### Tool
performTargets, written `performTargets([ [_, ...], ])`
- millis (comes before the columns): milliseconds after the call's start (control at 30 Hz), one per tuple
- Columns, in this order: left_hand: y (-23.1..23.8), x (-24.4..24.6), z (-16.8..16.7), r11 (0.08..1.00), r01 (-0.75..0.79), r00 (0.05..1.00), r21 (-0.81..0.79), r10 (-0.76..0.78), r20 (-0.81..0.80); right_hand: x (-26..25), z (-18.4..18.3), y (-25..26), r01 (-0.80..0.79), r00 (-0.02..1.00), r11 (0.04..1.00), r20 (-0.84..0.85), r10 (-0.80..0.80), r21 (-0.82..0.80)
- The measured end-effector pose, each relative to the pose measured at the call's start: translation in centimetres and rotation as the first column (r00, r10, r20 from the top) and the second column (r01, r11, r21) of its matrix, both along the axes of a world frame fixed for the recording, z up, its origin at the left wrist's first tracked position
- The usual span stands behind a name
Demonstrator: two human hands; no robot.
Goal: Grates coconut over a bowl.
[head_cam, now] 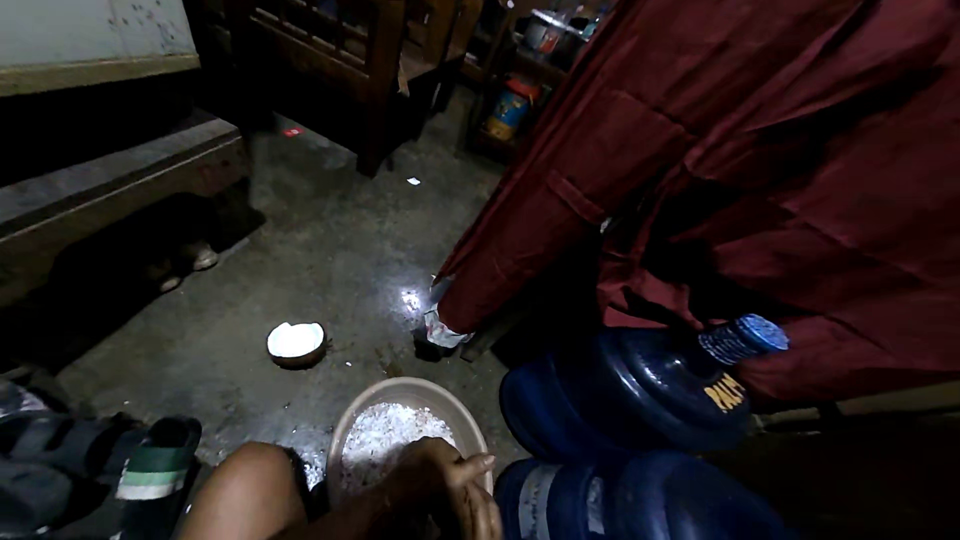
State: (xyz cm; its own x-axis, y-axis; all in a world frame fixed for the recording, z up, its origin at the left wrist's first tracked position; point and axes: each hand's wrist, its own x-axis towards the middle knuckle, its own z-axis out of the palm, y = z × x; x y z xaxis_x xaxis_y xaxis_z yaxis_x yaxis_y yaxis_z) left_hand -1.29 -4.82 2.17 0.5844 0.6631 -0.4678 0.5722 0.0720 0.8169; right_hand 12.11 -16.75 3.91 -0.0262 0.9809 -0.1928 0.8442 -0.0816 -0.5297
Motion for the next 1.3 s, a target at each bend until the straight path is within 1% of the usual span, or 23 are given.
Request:
performTargets([
  [67,1.7,0.4,-2.0,0.992,-0.025,0.998,-0.126,0.018,-0.056,-0.5,-2.0,1.2,0.055,0.998,0.997,0.024,-0.053,-0.055],
  [100,2.4,0.6,-3.0,0.981,-0.071,0.997,-0.181,0.063,-0.046,-0.5,-2.5,2.1,0.083,0.996,0.991,0.042,-0.079,-0.106],
  [200,3.6,1.5,-5.0,0.924,-0.205,0.965,-0.321,0.246,0.092,0.7,-2.1,5.2,0.084,0.995,0.966,0.08,-0.066,-0.244],
  [233,4.2,1.3,-4.3,0.905,-0.208,0.947,-0.37,0.281,0.158,0.8,-1.1,6.2,0.065,0.997,0.962,0.049,-0.054,-0.266],
  [300,4.2,0.4,-0.7,0.918,-0.119,0.944,-0.377,0.222,0.244,0.8,1.7,6.2,0.041,0.998,0.963,-0.037,-0.053,-0.266],
  [367,2.7,-0.3,3.7,0.961,-0.001,0.978,-0.278,0.059,0.2,0.5,4.6,3.8,0.014,0.998,0.981,-0.058,-0.026,-0.193],
  [400,1.9,-0.4,4.9,0.979,0.03,0.991,-0.201,-0.003,0.134,0.2,5.0,2.5,-0.013,0.999,0.992,-0.043,0.008,-0.124],
  [433,1.1,-0.3,4.5,0.993,0.057,0.996,-0.102,-0.05,0.068,-0.3,4.4,1.1,-0.026,1.0,0.998,-0.017,0.025,-0.053],
  [467,0.4,-0.2,3.0,0.998,0.067,0.997,-0.016,-0.066,0.032,-0.8,3.0,0.1,-0.016,1.0,1.0,0.016,0.016,-0.005],
  [533,0.7,-0.1,-0.8,0.998,0.056,0.998,0.013,-0.056,-0.003,-1.5,-0.3,-0.2,0.026,0.998,1.0,0.061,-0.025,-0.008],
  [633,3.2,0.5,-3.3,0.984,-0.056,0.998,-0.171,0.051,-0.038,-1.6,-2.2,2.4,0.062,0.995,0.993,0.079,-0.055,-0.101],
  [733,3.3,1.4,-4.7,0.912,-0.258,0.958,-0.319,0.284,0.037,0.3,-2.6,5.9,0.048,0.997,0.94,0.073,-0.024,-0.338],
  [767,3.8,1.3,-3.4,0.896,-0.281,0.941,-0.343,0.327,0.084,0.8,-1.9,7.3,0.019,0.999,0.932,0.043,-0.004,-0.362],
  [800,4.2,1.0,-1.3,0.893,-0.26,0.932,-0.367,0.331,0.146,1.1,-0.7,8.1,-0.008,1.0,0.934,0.009,0.012,-0.358],
  [867,3.7,0.5,1.5,0.938,-0.089,0.946,-0.334,0.184,0.265,1.5,2.4,6.6,-0.028,0.999,0.954,-0.032,0.019,-0.299],
  [900,3.2,0.1,2.9,0.959,-0.011,0.957,-0.283,0.092,0.275,1.2,4.1,5.3,-0.027,0.999,0.967,-0.034,0.019,-0.253],
  [967,1.4,0.1,4.7,0.989,0.027,0.989,-0.143,-0.005,0.15,-0.2,5.6,2.1,-0.03,1.0,0.991,-0.011,0.029,-0.133],
  [1033,-0.3,0.6,2.7,1.0,0.007,1.0,0.006,-0.007,-0.03,-1.2,2.4,-0.4,-0.018,0.998,1.0,0.058,0.017,0.013],
  [1067,-0.4,0.6,1.1,1.0,-0.003,0.996,0.023,0.005,-0.086,-1.6,0.4,-0.5,-0.003,0.997,1.0,0.075,0.001,0.024],
  [1133,1.4,0.6,-1.3,0.997,-0.045,0.99,-0.057,0.036,-0.138,-2.1,-2.2,1.0,0.017,0.995,0.999,0.094,-0.013,-0.034],
  [1200,2.8,1.2,-3.1,0.979,-0.131,0.989,-0.153,0.117,-0.095,-1.8,-2.6,3.1,0.049,0.989,0.989,0.147,-0.028,-0.136],
  [1267,3.4,1.9,-4.9,0.927,-0.245,0.967,-0.284,0.255,-0.003,-1.0,-2.0,5.6,0.071,0.984,0.942,0.175,-0.013,-0.327],
  [1300,4.2,1.9,-4.3,0.901,-0.27,0.952,-0.34,0.302,0.043,-0.6,-1.3,7.2,0.057,0.989,0.928,0.147,-0.003,-0.368],
])
